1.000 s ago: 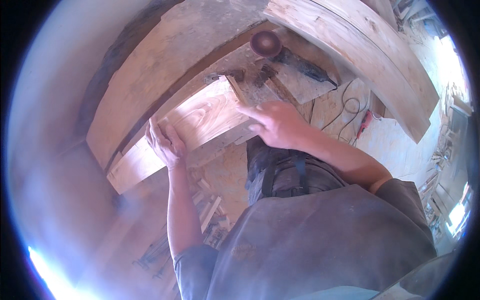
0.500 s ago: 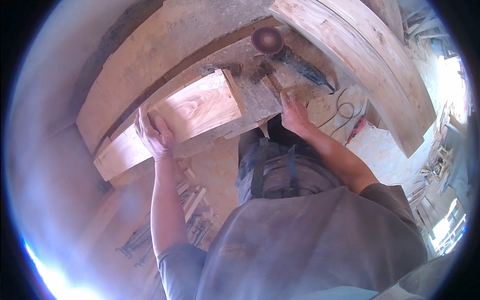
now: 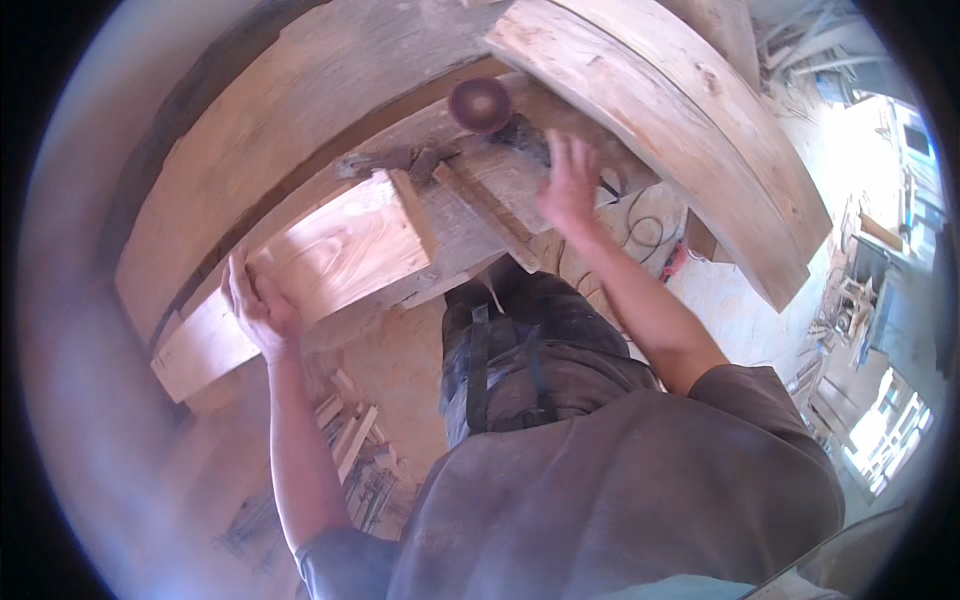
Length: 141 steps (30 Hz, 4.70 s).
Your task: The person uses a nail gun to fasten a small wooden block to a larger plank, then hammers the joint to align it. They flip the plank and use an angle grinder to smooth the surface and edges. The person repeats hammering and grinding on the same plank.
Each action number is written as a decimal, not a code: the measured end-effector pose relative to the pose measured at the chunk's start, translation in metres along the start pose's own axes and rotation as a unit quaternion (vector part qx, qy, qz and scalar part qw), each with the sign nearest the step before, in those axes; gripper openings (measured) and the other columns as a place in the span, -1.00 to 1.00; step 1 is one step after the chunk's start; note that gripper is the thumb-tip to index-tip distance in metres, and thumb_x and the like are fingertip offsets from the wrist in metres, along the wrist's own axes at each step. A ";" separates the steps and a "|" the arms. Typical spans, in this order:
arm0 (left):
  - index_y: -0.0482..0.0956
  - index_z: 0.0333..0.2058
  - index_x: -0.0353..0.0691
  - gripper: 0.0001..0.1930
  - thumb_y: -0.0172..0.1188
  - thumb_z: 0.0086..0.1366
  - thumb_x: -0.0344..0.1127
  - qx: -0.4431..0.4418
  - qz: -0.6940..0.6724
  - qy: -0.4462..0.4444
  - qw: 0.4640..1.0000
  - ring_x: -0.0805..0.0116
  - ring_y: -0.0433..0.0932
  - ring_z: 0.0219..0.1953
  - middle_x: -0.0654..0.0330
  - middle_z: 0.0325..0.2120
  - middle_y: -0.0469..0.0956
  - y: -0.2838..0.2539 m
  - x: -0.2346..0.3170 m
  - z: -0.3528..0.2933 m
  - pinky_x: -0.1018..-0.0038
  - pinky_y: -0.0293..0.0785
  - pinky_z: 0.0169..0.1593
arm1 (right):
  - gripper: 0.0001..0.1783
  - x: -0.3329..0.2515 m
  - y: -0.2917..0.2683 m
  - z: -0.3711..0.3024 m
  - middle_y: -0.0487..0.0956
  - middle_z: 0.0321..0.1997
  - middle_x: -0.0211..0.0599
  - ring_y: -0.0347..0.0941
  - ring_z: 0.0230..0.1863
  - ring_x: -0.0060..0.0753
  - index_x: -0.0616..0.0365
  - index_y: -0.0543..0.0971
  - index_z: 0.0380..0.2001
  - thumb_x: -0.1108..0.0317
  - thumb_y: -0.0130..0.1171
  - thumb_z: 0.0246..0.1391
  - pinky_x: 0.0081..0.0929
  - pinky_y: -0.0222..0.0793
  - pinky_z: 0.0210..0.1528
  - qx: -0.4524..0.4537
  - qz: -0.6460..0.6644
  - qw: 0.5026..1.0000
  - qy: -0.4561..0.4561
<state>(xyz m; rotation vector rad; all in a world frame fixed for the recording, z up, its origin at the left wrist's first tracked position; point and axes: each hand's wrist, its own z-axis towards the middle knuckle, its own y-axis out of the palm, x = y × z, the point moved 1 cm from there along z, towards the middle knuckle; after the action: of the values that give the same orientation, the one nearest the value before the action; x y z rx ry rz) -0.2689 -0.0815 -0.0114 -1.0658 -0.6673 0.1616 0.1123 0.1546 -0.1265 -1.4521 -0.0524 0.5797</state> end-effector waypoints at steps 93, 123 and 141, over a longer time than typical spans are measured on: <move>0.70 -0.14 -0.41 -0.68 0.43 0.28 -0.25 -0.311 -0.684 -0.394 0.528 0.37 0.67 -0.29 0.14 -0.30 0.70 0.002 0.204 -0.072 0.40 0.60 -0.14 | -0.43 -0.171 -0.189 -0.084 0.64 -0.26 -0.23 0.58 -0.20 -0.39 0.41 0.59 -0.09 0.36 0.39 -0.26 -0.43 0.46 -0.14 -0.411 0.475 0.743 0.231; 0.66 -0.12 -0.46 -0.55 0.39 0.19 -0.14 -0.346 -0.623 -0.373 0.594 0.29 0.67 -0.23 0.08 -0.24 0.70 0.012 0.212 -0.071 0.32 0.58 -0.06 | -0.44 -0.152 -0.179 -0.086 0.65 -0.24 -0.23 0.60 -0.17 -0.27 0.31 0.61 -0.10 0.32 0.39 -0.28 -0.31 0.50 -0.07 -0.404 0.478 0.746 0.226; 0.73 -0.19 -0.38 -0.55 0.43 0.32 0.00 -0.283 -0.661 -0.363 0.592 0.40 0.66 -0.26 0.18 -0.30 0.72 0.020 0.213 -0.072 0.40 0.58 -0.08 | -0.44 -0.153 -0.181 -0.070 0.60 -0.26 -0.36 0.54 -0.23 -0.48 0.34 0.57 -0.08 0.36 0.40 -0.25 -0.44 0.44 -0.17 -0.432 0.482 0.733 0.207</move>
<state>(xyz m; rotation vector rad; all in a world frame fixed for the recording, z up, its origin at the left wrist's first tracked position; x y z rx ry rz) -0.0539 -0.0338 0.0403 -0.7791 -2.2287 -1.0651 0.0677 0.0277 0.0810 -2.4945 0.9721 1.1358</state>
